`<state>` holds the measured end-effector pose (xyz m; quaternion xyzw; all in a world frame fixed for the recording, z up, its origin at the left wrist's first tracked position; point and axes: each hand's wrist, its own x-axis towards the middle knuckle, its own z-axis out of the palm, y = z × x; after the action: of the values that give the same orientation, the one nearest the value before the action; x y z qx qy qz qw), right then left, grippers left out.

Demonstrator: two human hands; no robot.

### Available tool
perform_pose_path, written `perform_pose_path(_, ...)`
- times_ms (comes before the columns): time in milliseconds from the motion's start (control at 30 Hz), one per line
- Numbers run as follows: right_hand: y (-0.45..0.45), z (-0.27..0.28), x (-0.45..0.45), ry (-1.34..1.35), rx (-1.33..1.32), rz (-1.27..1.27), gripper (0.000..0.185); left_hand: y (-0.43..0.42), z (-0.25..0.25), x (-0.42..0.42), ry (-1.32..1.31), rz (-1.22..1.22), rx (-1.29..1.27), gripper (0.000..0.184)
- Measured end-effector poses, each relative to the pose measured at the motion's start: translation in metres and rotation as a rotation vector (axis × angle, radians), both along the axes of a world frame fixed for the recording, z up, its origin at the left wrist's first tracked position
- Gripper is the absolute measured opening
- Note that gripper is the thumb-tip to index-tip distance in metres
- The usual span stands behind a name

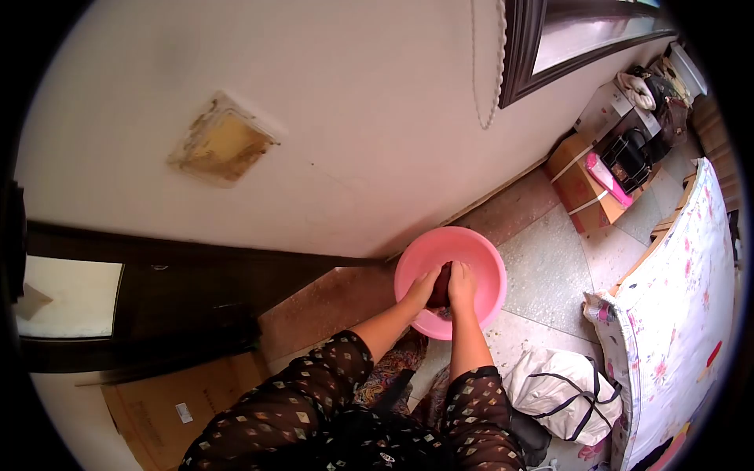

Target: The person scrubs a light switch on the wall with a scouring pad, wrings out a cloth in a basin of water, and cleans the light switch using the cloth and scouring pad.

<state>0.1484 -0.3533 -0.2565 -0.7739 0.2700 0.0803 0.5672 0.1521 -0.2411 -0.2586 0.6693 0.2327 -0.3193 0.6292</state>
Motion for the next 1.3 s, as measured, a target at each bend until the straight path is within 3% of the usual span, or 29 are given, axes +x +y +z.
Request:
perform_pose_path(100, 0.005, 0.014, 0.0, -0.14, 0.014, -0.059, 0.035, 0.011, 0.05, 0.002, 0.165, 0.083, -0.093, 0.046)
perform_pose_path(133, 0.007, 0.019, -0.002, -0.22, 0.029, -0.112, 0.035, 0.02, 0.041, 0.003, 0.123, 0.086, -0.16, 0.046)
perform_pose_path(167, 0.007, 0.024, -0.001, -0.215, 0.022, -0.113, 0.035, 0.037, -0.033, 0.002, -0.027, 0.008, -0.117, 0.044)
perform_pose_path(200, 0.007, 0.031, 0.0, -0.189, -0.019, -0.135, 0.035, 0.047, -0.046, 0.0, -0.228, 0.029, -0.154, 0.043)
perform_pose_path(233, 0.008, 0.034, -0.007, -0.147, -0.062, -0.155, 0.037, 0.054, -0.029, -0.001, -0.237, 0.05, 0.0, 0.037)
perform_pose_path(267, 0.011, 0.035, -0.014, -0.115, -0.074, -0.156, 0.037, 0.053, 0.036, 0.004, -0.267, 0.091, 0.005, 0.033)
perform_pose_path(300, 0.014, 0.033, -0.007, -0.052, 0.341, -0.313, 0.034, 0.062, 0.017, 0.008, -0.235, 0.157, 0.179, 0.032)
perform_pose_path(333, 0.02, 0.036, 0.001, 0.008, 0.763, -0.462, 0.033, 0.068, 0.011, 0.01, -0.237, 0.36, 0.049, 0.036)
perform_pose_path(367, 0.026, 0.04, 0.001, 0.011, 0.759, -0.465, 0.033, 0.072, 0.005, 0.009, -0.232, 0.359, 0.047, 0.036)
perform_pose_path(433, 0.038, 0.056, 0.003, 0.2, 1.001, -0.204, 0.037, 0.074, 0.021, 0.013, -0.114, 0.555, 0.085, 0.036)
perform_pose_path(467, 0.043, 0.057, 0.008, 0.12, 1.032, -0.167, 0.038, 0.079, 0.031, 0.013, -0.081, 0.504, 0.062, 0.04)
perform_pose_path(567, 0.063, 0.053, 0.028, 0.02, 1.059, -0.206, 0.038, 0.108, 0.037, 0.007, -0.062, 0.485, 0.17, 0.045)
perform_pose_path(600, 0.07, 0.05, 0.037, 0.01, 1.071, -0.213, 0.036, 0.124, 0.045, 0.003, 0.055, 0.387, 0.15, 0.046)
perform_pose_path(667, 0.085, 0.044, 0.053, 0.044, 1.016, -0.25, 0.034, 0.161, 0.029, -0.024, 0.016, 0.325, 0.175, 0.044)
perform_pose_path(800, 0.113, 0.012, 0.087, 0.114, 0.864, -0.296, 0.036, 0.23, 0.016, -0.093, 0.062, 0.419, 0.182, 0.037)
perform_pose_path(867, 0.123, 0.009, 0.101, 0.116, 0.753, -0.325, 0.039, 0.251, 0.037, -0.123, 0.18, 0.377, 0.181, 0.033)
perform_pose_path(967, 0.131, 0.006, 0.116, 0.076, 0.787, -0.322, 0.035, 0.277, 0.044, -0.177, 0.319, 0.455, 0.223, 0.038)
perform_pose_path(1067, 0.131, 0.026, 0.115, 0.058, 0.949, -0.352, 0.032, 0.292, 0.046, -0.218, 0.432, 0.471, 0.275, 0.04)
perform_pose_path(1167, 0.126, 0.08, 0.106, -0.001, 0.879, -0.283, 0.031, 0.299, 0.045, -0.24, 0.472, 0.374, 0.376, 0.039)
perform_pose_path(1300, 0.121, 0.107, 0.105, -0.173, 0.874, -0.179, 0.03, 0.293, 0.053, -0.234, 0.437, 0.319, 0.357, 0.036)
